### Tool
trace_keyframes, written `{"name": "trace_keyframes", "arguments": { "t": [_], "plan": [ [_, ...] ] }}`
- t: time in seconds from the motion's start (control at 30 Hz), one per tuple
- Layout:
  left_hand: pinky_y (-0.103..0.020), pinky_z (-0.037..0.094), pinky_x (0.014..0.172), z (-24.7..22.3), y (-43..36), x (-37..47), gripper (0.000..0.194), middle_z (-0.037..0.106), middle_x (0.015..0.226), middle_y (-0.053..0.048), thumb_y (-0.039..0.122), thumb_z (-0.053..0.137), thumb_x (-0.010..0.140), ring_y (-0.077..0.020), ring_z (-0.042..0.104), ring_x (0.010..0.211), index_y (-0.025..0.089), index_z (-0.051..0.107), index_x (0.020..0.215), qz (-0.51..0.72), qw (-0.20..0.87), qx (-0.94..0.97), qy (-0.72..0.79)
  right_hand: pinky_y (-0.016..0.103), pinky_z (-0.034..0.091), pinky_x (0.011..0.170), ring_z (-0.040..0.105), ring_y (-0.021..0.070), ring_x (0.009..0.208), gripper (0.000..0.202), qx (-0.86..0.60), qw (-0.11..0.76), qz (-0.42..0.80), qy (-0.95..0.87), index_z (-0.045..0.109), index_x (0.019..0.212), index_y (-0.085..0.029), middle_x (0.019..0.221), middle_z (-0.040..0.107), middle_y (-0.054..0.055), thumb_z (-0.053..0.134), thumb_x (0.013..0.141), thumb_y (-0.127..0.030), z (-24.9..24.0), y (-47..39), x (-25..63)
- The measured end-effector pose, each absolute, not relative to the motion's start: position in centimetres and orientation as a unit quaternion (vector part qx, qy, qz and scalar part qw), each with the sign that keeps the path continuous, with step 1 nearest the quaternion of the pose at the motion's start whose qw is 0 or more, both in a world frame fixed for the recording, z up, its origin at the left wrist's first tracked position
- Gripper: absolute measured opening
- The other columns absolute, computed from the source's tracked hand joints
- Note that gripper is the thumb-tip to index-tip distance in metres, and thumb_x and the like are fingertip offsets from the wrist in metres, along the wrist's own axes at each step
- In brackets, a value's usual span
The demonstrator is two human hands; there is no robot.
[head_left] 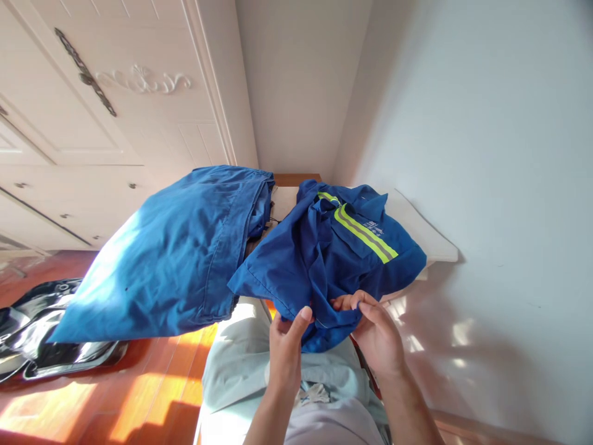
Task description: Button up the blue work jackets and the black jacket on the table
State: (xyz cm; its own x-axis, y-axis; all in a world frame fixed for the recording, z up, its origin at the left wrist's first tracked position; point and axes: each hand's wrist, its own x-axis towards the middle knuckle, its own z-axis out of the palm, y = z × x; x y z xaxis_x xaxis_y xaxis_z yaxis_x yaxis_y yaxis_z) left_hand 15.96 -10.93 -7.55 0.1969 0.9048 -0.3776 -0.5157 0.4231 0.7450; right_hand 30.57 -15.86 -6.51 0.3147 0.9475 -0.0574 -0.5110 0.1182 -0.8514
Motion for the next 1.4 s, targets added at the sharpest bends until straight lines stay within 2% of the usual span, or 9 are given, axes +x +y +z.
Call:
{"name": "trace_keyframes", "arguments": {
  "t": [0.1,0.23,0.43,0.53,0.67,0.77,0.93,1.2,1.4],
  "plan": [
    [-0.031,0.056,0.075,-8.4,-10.2,16.2,0.045,0.074,0.081,-0.005,0.044,0.090,0.061,-0.0193,0.068,0.078,0.014,0.071,0.088,0.500,0.682,0.301,0.441,0.027,0.047,0.074,0.059,0.0172,0.079,0.026,-0.500,0.629,0.483,-0.348,0.065,0.078,-0.022,0.077,0.063,0.002,0.064,0.088,-0.045,-6.7,-16.1,30.9],
    [-0.034,0.057,0.080,-8.7,-9.1,16.7,0.047,0.075,0.083,-0.004,0.043,0.090,0.061,-0.0211,0.070,0.080,0.015,0.068,0.092,0.508,0.658,0.349,0.433,0.027,0.047,0.075,0.060,0.0175,0.082,0.026,-0.626,0.552,0.357,-0.418,0.064,0.096,-0.022,0.083,0.064,0.002,0.060,0.094,-0.047,-7.1,-16.2,30.9],
    [-0.029,0.054,0.069,-8.5,-9.1,17.4,0.031,0.073,0.072,-0.003,0.043,0.082,0.072,-0.0205,0.068,0.071,0.014,0.071,0.080,0.508,0.570,0.411,0.498,0.036,0.051,0.094,0.062,0.0242,0.108,0.042,-0.660,0.523,0.161,-0.515,0.058,0.125,-0.025,0.121,0.064,0.010,0.070,0.089,-0.043,-5.5,-15.7,29.6],
    [-0.028,0.053,0.066,-8.1,-9.4,17.2,0.025,0.071,0.067,-0.001,0.039,0.080,0.072,-0.0191,0.065,0.067,0.015,0.073,0.073,0.520,0.536,0.438,0.500,0.037,0.053,0.091,0.065,0.0239,0.101,0.033,-0.647,0.500,0.147,-0.557,0.063,0.117,-0.024,0.114,0.067,0.010,0.069,0.089,-0.040,-4.4,-14.7,28.9],
    [-0.026,0.053,0.061,-7.5,-9.5,17.0,0.023,0.069,0.063,0.000,0.037,0.080,0.070,-0.0173,0.063,0.063,0.015,0.073,0.069,0.522,0.537,0.427,0.506,0.033,0.056,0.073,0.069,0.0222,0.080,0.027,-0.669,0.494,0.195,-0.520,0.068,0.104,-0.022,0.094,0.073,0.008,0.070,0.087,-0.044,-4.2,-13.2,28.5],
    [-0.027,0.055,0.064,-7.2,-9.3,16.9,0.026,0.073,0.069,-0.002,0.038,0.083,0.068,-0.0183,0.066,0.065,0.014,0.075,0.073,0.519,0.537,0.432,0.506,0.028,0.056,0.066,0.072,0.0212,0.076,0.022,-0.660,0.508,0.239,-0.500,0.070,0.097,-0.021,0.087,0.076,0.007,0.066,0.088,-0.041,-4.5,-12.6,28.5],
    [-0.031,0.057,0.066,-6.9,-9.0,16.8,0.031,0.077,0.073,-0.006,0.042,0.084,0.067,-0.0218,0.069,0.067,0.013,0.077,0.076,0.514,0.532,0.440,0.510,0.026,0.057,0.060,0.071,0.0185,0.063,0.017,-0.648,0.549,0.210,-0.485,0.074,0.089,-0.020,0.074,0.075,0.004,0.063,0.086,-0.033,-5.0,-12.4,28.6],
    [-0.033,0.057,0.071,-7.0,-8.8,16.9,0.029,0.078,0.080,-0.006,0.040,0.084,0.069,-0.0233,0.071,0.073,0.015,0.078,0.082,0.542,0.434,0.485,0.531,0.025,0.056,0.057,0.068,0.0166,0.058,0.016,-0.658,0.557,0.186,-0.472,0.076,0.088,-0.020,0.069,0.073,0.003,0.063,0.082,-0.027,-5.6,-11.7,28.4],
    [-0.031,0.055,0.064,-6.7,-9.0,17.3,0.022,0.075,0.069,-0.003,0.037,0.083,0.070,-0.0216,0.068,0.064,0.017,0.076,0.074,0.551,0.408,0.504,0.525,0.023,0.052,0.054,0.064,0.0149,0.058,0.019,-0.637,0.576,0.194,-0.473,0.074,0.091,-0.020,0.071,0.071,0.003,0.069,0.085,-0.037,-6.1,-12.0,28.7]
  ]
}}
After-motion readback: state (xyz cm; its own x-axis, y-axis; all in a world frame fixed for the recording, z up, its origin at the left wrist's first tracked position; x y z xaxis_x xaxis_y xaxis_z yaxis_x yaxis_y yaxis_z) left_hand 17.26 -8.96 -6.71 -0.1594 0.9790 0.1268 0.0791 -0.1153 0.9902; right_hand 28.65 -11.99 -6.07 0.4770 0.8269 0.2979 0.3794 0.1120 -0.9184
